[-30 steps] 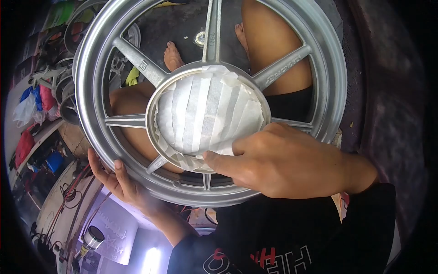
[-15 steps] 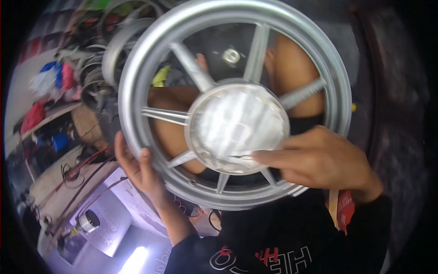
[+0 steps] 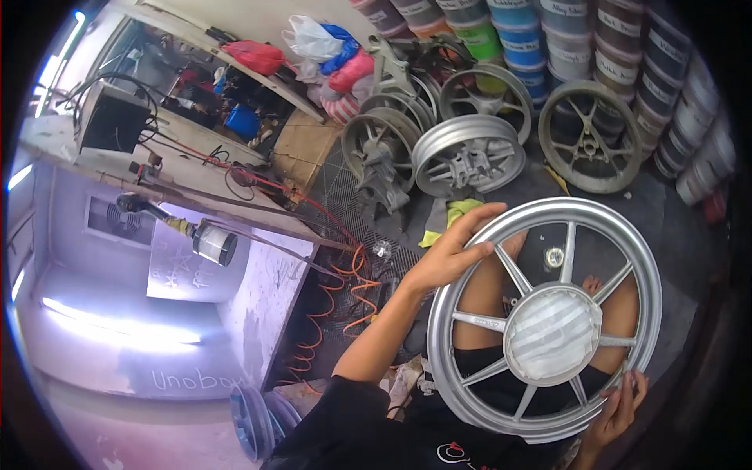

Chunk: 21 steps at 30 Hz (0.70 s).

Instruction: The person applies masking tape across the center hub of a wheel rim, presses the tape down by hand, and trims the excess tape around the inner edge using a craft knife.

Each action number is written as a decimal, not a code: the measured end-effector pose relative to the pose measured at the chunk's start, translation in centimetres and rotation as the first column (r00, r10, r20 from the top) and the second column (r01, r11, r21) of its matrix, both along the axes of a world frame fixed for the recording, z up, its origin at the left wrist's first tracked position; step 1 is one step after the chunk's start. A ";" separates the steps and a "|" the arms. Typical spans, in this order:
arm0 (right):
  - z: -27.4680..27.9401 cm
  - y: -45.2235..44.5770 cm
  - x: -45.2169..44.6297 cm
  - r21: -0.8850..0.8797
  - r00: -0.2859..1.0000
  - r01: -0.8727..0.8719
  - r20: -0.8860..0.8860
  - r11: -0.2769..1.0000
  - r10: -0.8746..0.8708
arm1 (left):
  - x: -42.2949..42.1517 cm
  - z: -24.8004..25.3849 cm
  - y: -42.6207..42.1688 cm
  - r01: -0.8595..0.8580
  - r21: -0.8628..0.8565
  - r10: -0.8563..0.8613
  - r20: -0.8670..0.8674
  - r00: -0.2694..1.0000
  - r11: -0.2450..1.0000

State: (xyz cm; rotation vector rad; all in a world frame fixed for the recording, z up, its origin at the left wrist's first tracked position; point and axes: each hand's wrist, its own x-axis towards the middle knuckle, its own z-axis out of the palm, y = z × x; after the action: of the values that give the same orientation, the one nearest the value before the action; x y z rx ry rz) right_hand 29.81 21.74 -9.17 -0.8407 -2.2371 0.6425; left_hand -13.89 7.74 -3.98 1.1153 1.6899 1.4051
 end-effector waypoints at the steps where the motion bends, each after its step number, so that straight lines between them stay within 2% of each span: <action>1: -2.3 -0.6 1.6 -0.231 0.989 0.041 -0.129 0.972 -0.072 | -0.2 0.1 0.4 0.020 0.014 -0.021 0.064 0.998 1.000; 4: -4.2 -1.9 1.7 -0.298 0.959 0.011 -0.268 0.955 -0.094 | -0.6 0.2 1.6 0.098 0.059 -0.106 0.148 0.983 0.993; 5: -4.6 -1.5 1.8 -0.250 0.946 0.008 -0.311 0.968 -0.088 | -0.3 0.4 1.5 0.088 0.076 -0.101 0.196 0.975 0.993; 8: -4.7 -0.5 1.4 -0.359 0.899 0.072 -0.382 0.931 -0.216 | -0.1 0.6 0.5 0.059 0.077 -0.068 0.111 0.991 0.995; 9: 1.0 0.4 -1.0 -0.201 0.954 -0.088 -0.299 0.976 0.025 | 0.1 1.0 0.0 0.034 0.065 -0.036 0.039 0.999 0.997; 10: 2.4 0.9 -1.8 -0.272 0.940 -0.112 -0.341 0.956 0.013 | 0.3 1.0 -0.6 0.021 0.076 -0.020 -0.014 1.000 0.997; 12: -5.4 4.4 2.7 -0.391 0.888 -0.105 -0.450 0.915 -0.090 | 1.7 1.4 -1.8 -0.057 0.063 0.054 0.053 0.997 0.996; 16: -4.4 9.2 1.9 -0.266 0.906 -0.245 -0.406 0.932 0.122 | 4.1 0.7 -3.7 -0.202 0.084 0.200 0.039 0.979 0.976; 18: -3.7 9.2 0.2 -0.313 0.884 -0.284 -0.451 0.906 0.121 | 5.2 -0.6 -4.7 -0.287 0.073 0.280 0.087 0.956 0.955; 21: -5.2 9.7 -0.1 -0.328 0.887 -0.307 -0.439 0.893 0.144 | 5.3 -1.2 -4.9 -0.279 0.027 0.279 0.030 0.960 0.960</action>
State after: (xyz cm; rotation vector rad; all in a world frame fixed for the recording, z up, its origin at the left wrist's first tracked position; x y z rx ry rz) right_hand 29.74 31.48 -14.34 -0.5533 -1.8616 1.2869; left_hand -8.63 2.83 -5.22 0.8954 1.8677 1.6155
